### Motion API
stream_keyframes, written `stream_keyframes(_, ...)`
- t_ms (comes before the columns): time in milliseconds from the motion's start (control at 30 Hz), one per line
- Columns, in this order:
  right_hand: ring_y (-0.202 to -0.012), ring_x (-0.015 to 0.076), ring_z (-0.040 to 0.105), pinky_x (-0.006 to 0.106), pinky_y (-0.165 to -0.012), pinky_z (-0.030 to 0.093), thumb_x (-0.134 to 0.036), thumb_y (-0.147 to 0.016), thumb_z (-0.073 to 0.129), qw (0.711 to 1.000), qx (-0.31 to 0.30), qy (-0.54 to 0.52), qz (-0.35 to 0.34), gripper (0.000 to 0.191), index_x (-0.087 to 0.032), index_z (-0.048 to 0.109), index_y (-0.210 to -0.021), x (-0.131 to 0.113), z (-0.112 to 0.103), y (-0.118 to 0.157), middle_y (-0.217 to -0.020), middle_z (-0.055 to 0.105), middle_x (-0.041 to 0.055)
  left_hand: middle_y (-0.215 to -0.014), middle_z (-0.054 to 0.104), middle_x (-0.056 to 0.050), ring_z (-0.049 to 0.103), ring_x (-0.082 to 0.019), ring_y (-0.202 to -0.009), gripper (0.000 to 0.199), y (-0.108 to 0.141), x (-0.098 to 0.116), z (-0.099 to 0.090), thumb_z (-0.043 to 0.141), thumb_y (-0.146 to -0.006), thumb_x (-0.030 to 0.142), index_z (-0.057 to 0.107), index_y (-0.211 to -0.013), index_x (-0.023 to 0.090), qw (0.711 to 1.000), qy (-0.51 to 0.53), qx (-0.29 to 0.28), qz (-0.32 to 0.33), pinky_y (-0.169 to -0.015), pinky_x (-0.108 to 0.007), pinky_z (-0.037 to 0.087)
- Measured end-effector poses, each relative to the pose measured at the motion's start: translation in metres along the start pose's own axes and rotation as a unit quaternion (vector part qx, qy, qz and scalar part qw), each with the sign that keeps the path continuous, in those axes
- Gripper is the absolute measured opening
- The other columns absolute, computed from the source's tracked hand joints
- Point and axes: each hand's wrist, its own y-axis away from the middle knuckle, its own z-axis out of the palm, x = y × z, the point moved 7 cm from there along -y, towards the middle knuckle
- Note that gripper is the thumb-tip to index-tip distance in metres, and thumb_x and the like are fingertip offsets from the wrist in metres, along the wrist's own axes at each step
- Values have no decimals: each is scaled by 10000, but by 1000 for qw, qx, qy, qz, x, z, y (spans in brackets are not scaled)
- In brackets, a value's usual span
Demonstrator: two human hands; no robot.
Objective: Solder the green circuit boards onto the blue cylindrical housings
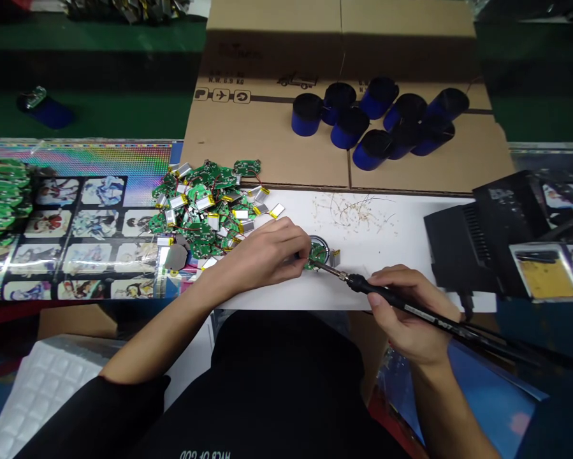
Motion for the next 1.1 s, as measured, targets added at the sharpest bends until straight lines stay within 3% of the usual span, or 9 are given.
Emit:
stream_keyframes(467, -716, 164, 725, 274, -604, 584, -141, -856, 781, 1000, 6, 15, -10, 184, -242, 755, -1008, -4, -2, -2, -847, 768, 11, -1031, 755, -48, 641, -205, -985, 91, 1, 0, 0, 622, -1005, 123, 675, -964, 183, 1000, -3, -3, 1, -914, -338, 508)
stream_keyframes(633, -724, 192, 746, 313, -607, 607, -196, -865, 801, 995, 90, 13, -48, 121, -242, 773, -972, -6, -18, -2, -812, 765, 17, -1027, 753, -43, 636, -202, -976, 99, 1, -1, 1, 611, -1011, 131, 674, -962, 189, 1000, -1, -1, -2, -917, -339, 506)
stream_keyframes(800, -595, 182, 755, 325, -503, 590, -285, -927, 822, 983, 182, -7, -1, 191, -224, 790, -1105, -2, -24, 3, -915, 807, 39, -1015, 749, -45, 641, -204, -982, 131, -1, 0, 1, 576, -1033, 160, 672, -950, 193, 1000, -7, -10, -6, -922, -349, 504)
stream_keyframes(900, -652, 220, 810, 342, -491, 621, -328, -1048, 675, 986, 158, -52, 20, 250, -237, 736, -1273, -3, -10, 3, -991, 840, 67, -1009, 748, -47, 642, -206, -981, 132, -1, 0, 0, 579, -1030, 162, 673, -943, 193, 1000, -4, -13, -9, -917, -347, 504)
stream_keyframes(967, -688, 213, 820, 350, -534, 649, -300, -1089, 594, 990, 126, -54, 31, 234, -249, 705, -1288, -3, 2, 1, -1058, 853, 72, -1008, 748, -47, 640, -207, -980, 121, -1, 0, 0, 586, -1024, 158, 678, -954, 194, 1000, -4, -15, -10, -915, -346, 502)
stream_keyframes(1100, -1013, 239, 829, 442, -891, 699, -198, -1046, 640, 999, 31, 26, 9, 188, -267, 692, -1214, -4, 30, -1, -1225, 825, 82, -1023, 747, -46, 633, -206, -983, 95, 0, 0, 1, 610, -1014, 146, 679, -975, 196, 1000, -7, -15, -11, -911, -337, 497)
